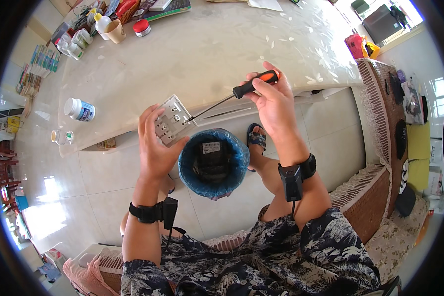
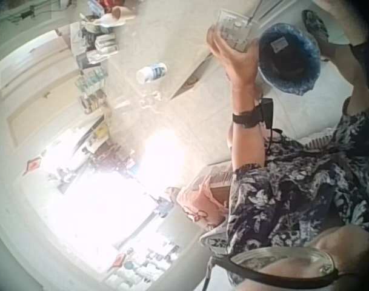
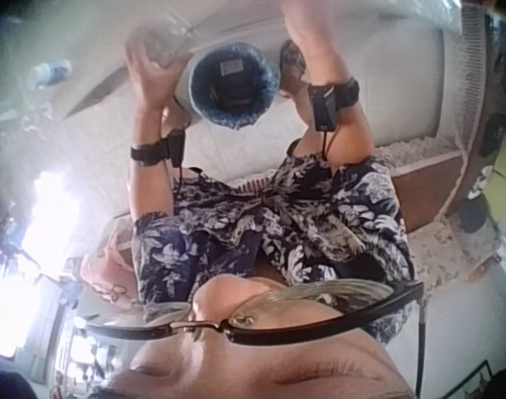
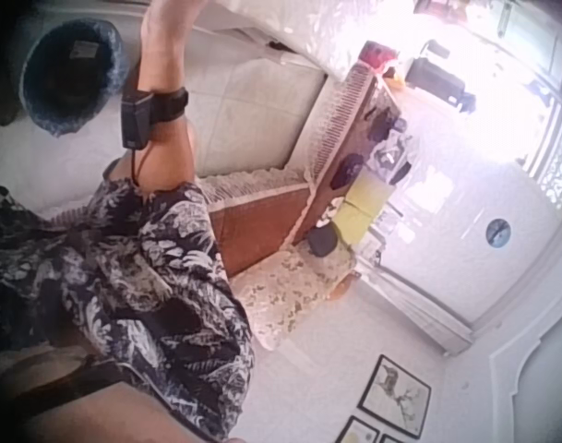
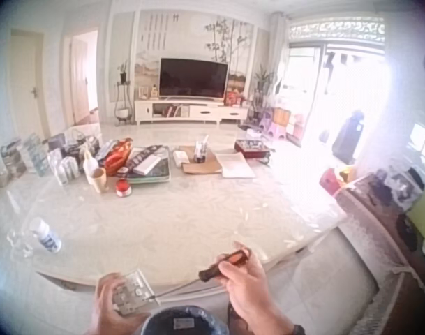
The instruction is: Loosening or tightening screws on an electrical switch plate using a screwdriver while sitting at a table.
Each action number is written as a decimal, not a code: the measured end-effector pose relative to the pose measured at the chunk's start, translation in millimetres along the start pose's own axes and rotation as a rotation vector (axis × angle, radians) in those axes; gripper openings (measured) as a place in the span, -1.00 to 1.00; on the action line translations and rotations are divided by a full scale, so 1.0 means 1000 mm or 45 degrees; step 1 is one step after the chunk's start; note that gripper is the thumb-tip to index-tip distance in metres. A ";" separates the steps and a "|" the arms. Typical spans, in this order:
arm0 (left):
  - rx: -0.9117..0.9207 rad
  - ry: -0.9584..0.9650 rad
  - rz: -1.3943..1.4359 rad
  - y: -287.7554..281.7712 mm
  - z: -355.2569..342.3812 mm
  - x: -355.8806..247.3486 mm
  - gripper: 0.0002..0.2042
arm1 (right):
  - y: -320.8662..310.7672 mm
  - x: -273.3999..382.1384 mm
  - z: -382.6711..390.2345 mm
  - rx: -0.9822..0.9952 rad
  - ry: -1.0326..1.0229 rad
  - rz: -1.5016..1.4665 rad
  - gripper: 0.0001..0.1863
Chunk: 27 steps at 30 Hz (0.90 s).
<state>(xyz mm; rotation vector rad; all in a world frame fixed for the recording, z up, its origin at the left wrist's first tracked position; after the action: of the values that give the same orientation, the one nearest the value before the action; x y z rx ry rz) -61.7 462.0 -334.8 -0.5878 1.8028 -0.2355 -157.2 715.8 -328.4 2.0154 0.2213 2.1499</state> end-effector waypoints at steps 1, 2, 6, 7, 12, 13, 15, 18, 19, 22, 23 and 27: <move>-0.002 0.001 0.000 0.000 0.000 0.000 -0.25 | 0.000 -0.002 0.000 0.039 0.059 -0.074 -0.46; 0.012 0.005 -0.018 0.001 0.000 0.000 -0.25 | 0.001 -0.005 0.000 0.078 0.118 -0.148 -0.47; 0.023 0.003 -0.054 0.002 0.000 -0.002 -0.25 | -0.001 0.001 0.002 -0.068 0.080 0.149 -0.46; 0.021 0.004 -0.055 0.001 0.000 -0.002 -0.25 | -0.001 -0.001 0.002 -0.034 0.099 0.136 -0.46; 0.014 0.012 -0.051 0.001 0.000 -0.004 -0.24 | -0.002 -0.002 0.000 -0.034 0.018 0.092 -0.47; 0.012 0.011 -0.053 0.000 0.001 -0.003 -0.24 | 0.000 -0.004 0.001 -0.010 0.064 0.015 -0.46; 0.003 0.027 -0.037 -0.001 0.001 -0.003 -0.24 | 0.002 -0.004 0.002 0.015 0.108 -0.061 -0.46; 0.013 0.023 -0.074 0.001 0.000 -0.004 -0.24 | 0.003 -0.005 0.003 0.024 0.173 0.009 -0.44; 0.013 0.025 -0.074 0.001 0.000 -0.003 -0.24 | 0.002 -0.007 0.003 -0.001 0.192 0.070 -0.44; -0.006 0.044 -0.057 -0.001 -0.001 -0.003 -0.24 | 0.000 -0.011 0.001 -0.010 0.158 0.096 -0.47; -0.005 0.020 -0.044 -0.002 -0.001 -0.003 -0.24 | 0.000 -0.009 0.000 0.004 0.110 0.058 -0.50; -0.003 -0.025 -0.048 -0.003 0.000 0.001 -0.23 | 0.003 -0.004 0.003 0.000 0.109 -0.063 -0.56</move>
<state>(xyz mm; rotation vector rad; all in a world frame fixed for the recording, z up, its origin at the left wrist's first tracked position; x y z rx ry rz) -61.3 458.6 -334.6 -0.6244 1.7748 -0.2523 -154.5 711.4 -331.8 1.8997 0.2800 2.2077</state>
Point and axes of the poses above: each hand's wrist, its own z-axis away from the middle knuckle, its own y-axis out of the palm, x = y × z, the point moved 9 cm from there along -z, towards the middle knuckle, and after that the axes turned 12 degrees about z, right-handed, at the moved point
